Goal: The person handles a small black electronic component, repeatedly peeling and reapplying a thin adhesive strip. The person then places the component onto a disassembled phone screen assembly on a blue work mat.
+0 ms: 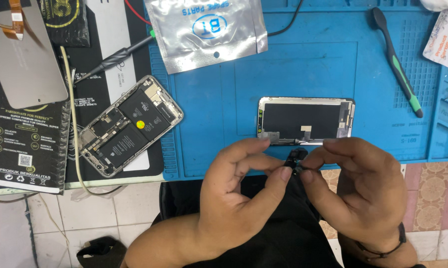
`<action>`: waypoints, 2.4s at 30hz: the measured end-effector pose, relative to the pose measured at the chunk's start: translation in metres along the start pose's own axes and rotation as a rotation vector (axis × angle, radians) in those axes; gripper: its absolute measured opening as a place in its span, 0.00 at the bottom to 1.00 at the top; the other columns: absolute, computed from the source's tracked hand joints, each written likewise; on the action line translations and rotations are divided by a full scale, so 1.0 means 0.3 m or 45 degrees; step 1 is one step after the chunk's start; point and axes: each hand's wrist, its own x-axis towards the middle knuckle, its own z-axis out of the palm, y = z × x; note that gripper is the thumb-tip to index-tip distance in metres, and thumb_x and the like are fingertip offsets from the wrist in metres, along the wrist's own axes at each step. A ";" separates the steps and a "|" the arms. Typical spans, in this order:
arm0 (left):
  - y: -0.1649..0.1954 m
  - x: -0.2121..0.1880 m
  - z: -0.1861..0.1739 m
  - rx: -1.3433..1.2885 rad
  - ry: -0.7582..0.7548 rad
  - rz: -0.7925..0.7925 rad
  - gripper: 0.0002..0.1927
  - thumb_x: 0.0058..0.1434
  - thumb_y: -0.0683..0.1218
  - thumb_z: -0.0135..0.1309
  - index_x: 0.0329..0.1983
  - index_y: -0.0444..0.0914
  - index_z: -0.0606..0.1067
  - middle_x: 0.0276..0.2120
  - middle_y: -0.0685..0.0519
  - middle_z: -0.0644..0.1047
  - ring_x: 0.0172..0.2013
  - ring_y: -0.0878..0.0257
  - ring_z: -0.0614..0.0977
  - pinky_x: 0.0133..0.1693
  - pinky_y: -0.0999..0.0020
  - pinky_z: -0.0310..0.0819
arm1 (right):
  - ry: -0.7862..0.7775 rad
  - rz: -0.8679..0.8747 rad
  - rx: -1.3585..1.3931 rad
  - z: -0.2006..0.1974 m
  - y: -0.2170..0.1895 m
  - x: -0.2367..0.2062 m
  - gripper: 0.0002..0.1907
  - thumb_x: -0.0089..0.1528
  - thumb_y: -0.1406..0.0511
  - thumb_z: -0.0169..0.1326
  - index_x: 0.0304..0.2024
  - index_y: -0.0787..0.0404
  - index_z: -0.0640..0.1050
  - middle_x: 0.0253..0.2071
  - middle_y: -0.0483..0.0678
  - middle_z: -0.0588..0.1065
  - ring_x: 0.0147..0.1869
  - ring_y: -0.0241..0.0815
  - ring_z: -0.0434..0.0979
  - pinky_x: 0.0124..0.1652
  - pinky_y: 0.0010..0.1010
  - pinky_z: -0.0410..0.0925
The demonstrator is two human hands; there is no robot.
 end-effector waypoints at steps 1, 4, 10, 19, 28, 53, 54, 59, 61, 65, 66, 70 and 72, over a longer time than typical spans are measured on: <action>0.000 0.001 0.003 0.051 0.013 0.051 0.23 0.71 0.32 0.59 0.64 0.31 0.64 0.40 0.47 0.83 0.42 0.65 0.86 0.50 0.72 0.80 | 0.006 0.017 0.049 0.004 -0.004 -0.004 0.29 0.58 0.78 0.61 0.59 0.71 0.64 0.41 0.54 0.79 0.43 0.39 0.83 0.42 0.25 0.74; 0.002 0.007 0.003 0.240 0.031 0.194 0.23 0.70 0.33 0.61 0.63 0.33 0.65 0.40 0.47 0.84 0.42 0.63 0.88 0.47 0.73 0.83 | 0.056 0.157 0.220 0.007 -0.018 -0.009 0.28 0.58 0.79 0.59 0.57 0.71 0.63 0.48 0.54 0.75 0.48 0.39 0.82 0.48 0.27 0.75; -0.003 0.024 0.006 0.471 0.083 0.423 0.21 0.67 0.34 0.63 0.58 0.35 0.69 0.42 0.47 0.83 0.41 0.59 0.89 0.44 0.71 0.85 | 0.014 0.307 0.284 -0.005 -0.043 -0.007 0.26 0.58 0.80 0.57 0.58 0.72 0.65 0.46 0.54 0.76 0.50 0.40 0.81 0.51 0.28 0.75; -0.010 0.021 0.007 0.457 0.062 0.381 0.18 0.67 0.36 0.63 0.57 0.35 0.70 0.41 0.47 0.83 0.41 0.60 0.89 0.45 0.70 0.86 | -0.057 0.677 0.565 -0.040 -0.022 0.009 0.23 0.60 0.79 0.58 0.58 0.71 0.71 0.38 0.55 0.80 0.41 0.39 0.81 0.40 0.26 0.74; -0.014 0.018 0.008 0.443 0.057 0.305 0.18 0.67 0.36 0.63 0.57 0.34 0.71 0.40 0.47 0.84 0.42 0.60 0.90 0.45 0.70 0.84 | 0.049 0.523 0.376 -0.021 -0.039 0.018 0.24 0.58 0.79 0.59 0.56 0.71 0.69 0.42 0.55 0.78 0.48 0.39 0.81 0.46 0.27 0.76; -0.018 0.021 0.016 0.414 0.042 0.388 0.16 0.69 0.36 0.62 0.57 0.34 0.71 0.43 0.48 0.83 0.41 0.59 0.88 0.43 0.71 0.86 | 0.126 0.387 0.131 0.009 -0.086 -0.006 0.32 0.54 0.80 0.63 0.59 0.72 0.67 0.43 0.56 0.78 0.50 0.40 0.82 0.51 0.29 0.77; -0.018 0.022 0.017 0.423 0.048 0.388 0.16 0.69 0.36 0.62 0.57 0.35 0.71 0.42 0.48 0.83 0.42 0.59 0.88 0.43 0.71 0.86 | 0.130 0.386 0.135 0.009 -0.086 -0.005 0.32 0.54 0.80 0.63 0.59 0.72 0.67 0.43 0.56 0.78 0.50 0.40 0.82 0.51 0.29 0.76; -0.011 0.020 0.012 0.463 0.056 0.390 0.17 0.69 0.36 0.63 0.56 0.35 0.71 0.43 0.48 0.83 0.42 0.60 0.88 0.44 0.70 0.85 | 0.161 0.399 0.164 0.022 -0.096 -0.011 0.32 0.54 0.80 0.63 0.60 0.72 0.67 0.43 0.56 0.79 0.51 0.40 0.82 0.52 0.29 0.76; -0.010 0.024 0.011 0.456 0.051 0.400 0.17 0.69 0.36 0.63 0.56 0.35 0.71 0.43 0.48 0.83 0.41 0.60 0.88 0.43 0.70 0.85 | 0.172 0.399 0.145 0.025 -0.100 -0.007 0.32 0.54 0.80 0.63 0.60 0.73 0.67 0.43 0.57 0.78 0.51 0.40 0.81 0.51 0.29 0.76; -0.015 0.023 0.013 0.435 0.039 0.409 0.17 0.69 0.35 0.63 0.56 0.35 0.71 0.43 0.48 0.83 0.41 0.60 0.88 0.42 0.71 0.85 | 0.209 0.418 0.163 0.031 -0.109 -0.008 0.32 0.55 0.80 0.63 0.60 0.73 0.66 0.43 0.57 0.79 0.50 0.41 0.82 0.50 0.29 0.77; -0.020 0.016 0.012 0.434 0.047 0.401 0.17 0.69 0.35 0.63 0.57 0.35 0.71 0.42 0.48 0.83 0.41 0.60 0.88 0.43 0.71 0.85 | 0.212 0.426 0.143 0.032 -0.110 -0.013 0.32 0.55 0.80 0.63 0.60 0.73 0.66 0.43 0.57 0.79 0.50 0.41 0.82 0.50 0.29 0.77; -0.058 -0.027 0.001 0.425 0.060 0.354 0.18 0.69 0.36 0.63 0.58 0.35 0.70 0.42 0.48 0.83 0.43 0.60 0.89 0.46 0.69 0.85 | 0.182 0.339 0.143 0.034 -0.086 -0.022 0.32 0.56 0.79 0.63 0.60 0.72 0.66 0.44 0.57 0.79 0.51 0.42 0.83 0.52 0.30 0.78; -0.175 0.046 0.012 0.421 0.058 0.333 0.19 0.69 0.36 0.63 0.59 0.35 0.70 0.42 0.48 0.84 0.43 0.60 0.89 0.47 0.69 0.85 | 0.155 0.288 0.157 0.034 -0.069 -0.035 0.32 0.56 0.79 0.63 0.61 0.72 0.65 0.45 0.57 0.78 0.53 0.43 0.83 0.53 0.30 0.78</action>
